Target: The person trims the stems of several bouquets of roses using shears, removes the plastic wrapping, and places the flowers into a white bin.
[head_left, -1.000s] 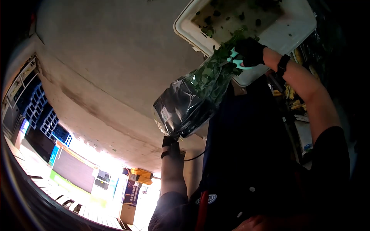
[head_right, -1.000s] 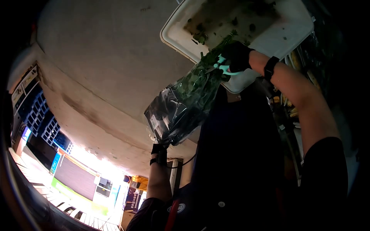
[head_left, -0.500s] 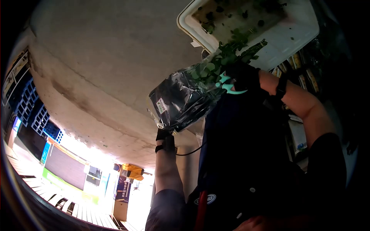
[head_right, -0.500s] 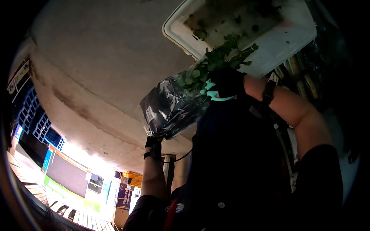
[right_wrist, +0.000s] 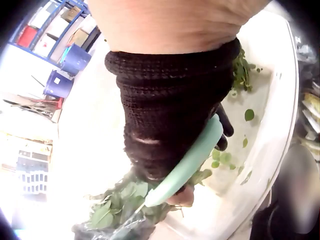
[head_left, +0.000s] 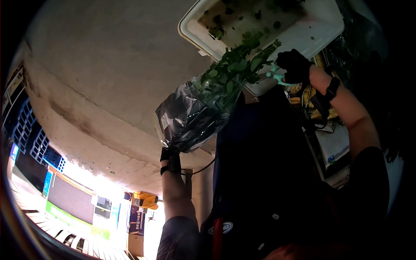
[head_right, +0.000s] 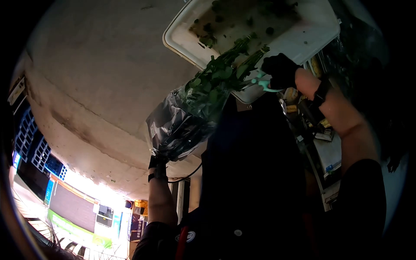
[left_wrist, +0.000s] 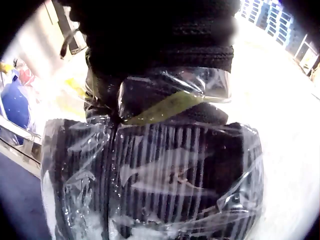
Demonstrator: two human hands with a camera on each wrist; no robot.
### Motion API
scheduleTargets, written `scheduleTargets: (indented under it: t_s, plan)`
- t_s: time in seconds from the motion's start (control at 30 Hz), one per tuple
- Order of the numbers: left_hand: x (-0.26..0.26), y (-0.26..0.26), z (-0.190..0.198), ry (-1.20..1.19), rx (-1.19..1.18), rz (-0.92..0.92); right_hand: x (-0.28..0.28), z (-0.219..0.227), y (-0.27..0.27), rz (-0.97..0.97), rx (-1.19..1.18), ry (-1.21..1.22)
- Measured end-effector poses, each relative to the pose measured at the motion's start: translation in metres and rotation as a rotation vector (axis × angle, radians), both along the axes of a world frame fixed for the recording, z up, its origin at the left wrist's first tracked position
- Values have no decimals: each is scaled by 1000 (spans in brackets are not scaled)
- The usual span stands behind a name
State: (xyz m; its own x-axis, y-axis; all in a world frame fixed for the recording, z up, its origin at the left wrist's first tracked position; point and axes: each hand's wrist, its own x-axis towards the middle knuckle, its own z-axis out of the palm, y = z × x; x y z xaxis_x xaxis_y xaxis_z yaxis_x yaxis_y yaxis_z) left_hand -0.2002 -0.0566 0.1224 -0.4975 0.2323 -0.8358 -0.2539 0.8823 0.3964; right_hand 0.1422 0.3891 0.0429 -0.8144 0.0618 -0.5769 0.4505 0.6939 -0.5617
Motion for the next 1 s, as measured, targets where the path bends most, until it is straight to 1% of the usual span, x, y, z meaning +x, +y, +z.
scheduleTargets:
  t_s: [0.07,0.13,0.23,0.27,0.33,0.4,0.43,0.57,0.63,0.67,0.7,0.73,0.8,0.83,0.87,0.93,0.97,1.0]
  plan:
    - [-1,1,1,10,-2,-4,-6,-5,-14,-123,-43,116]
    - [-1,0,4,17,-5,-6,-23,1,-14,-49,33,-57]
    - [0,-1,8,33,-2,-8,-41,-7,-23,63,-100,-226]
    - [-2,-2,8,37,-2,-15,-57,-4,-32,47,-264,-303]
    - [-1,-2,6,45,9,-9,-60,-23,-67,118,-237,-217]
    - [-1,-3,4,46,15,-10,-73,-12,-80,126,-236,-254]
    - [-1,-4,4,50,17,-12,-73,-8,-85,82,-302,-199]
    - [-4,-6,4,61,24,-7,-61,-22,-96,16,-344,-142]
    - [-4,-7,5,64,26,-3,-66,-27,-108,155,-327,-211]
    - [-3,-8,4,64,26,-1,-77,-19,-110,223,-317,-248]
    - [-1,-9,3,60,29,5,-83,-3,-115,185,-210,-204]
    - [-2,-9,3,62,23,1,-85,-4,-121,167,-188,-192]
    - [-2,-8,3,67,24,6,-84,-10,-123,232,-276,-197]
    - [-2,-7,1,68,27,5,-76,-12,-121,220,-302,-96]
    - [-3,-7,1,68,25,6,-60,-20,-121,111,-367,-29]
    - [-1,-6,-2,67,30,10,-39,-36,-112,42,-564,-183]
    - [0,-6,-2,66,33,9,-8,-52,-116,-240,-670,35]
    - [1,-7,-2,62,32,12,-11,-45,-105,-296,-1074,-392]
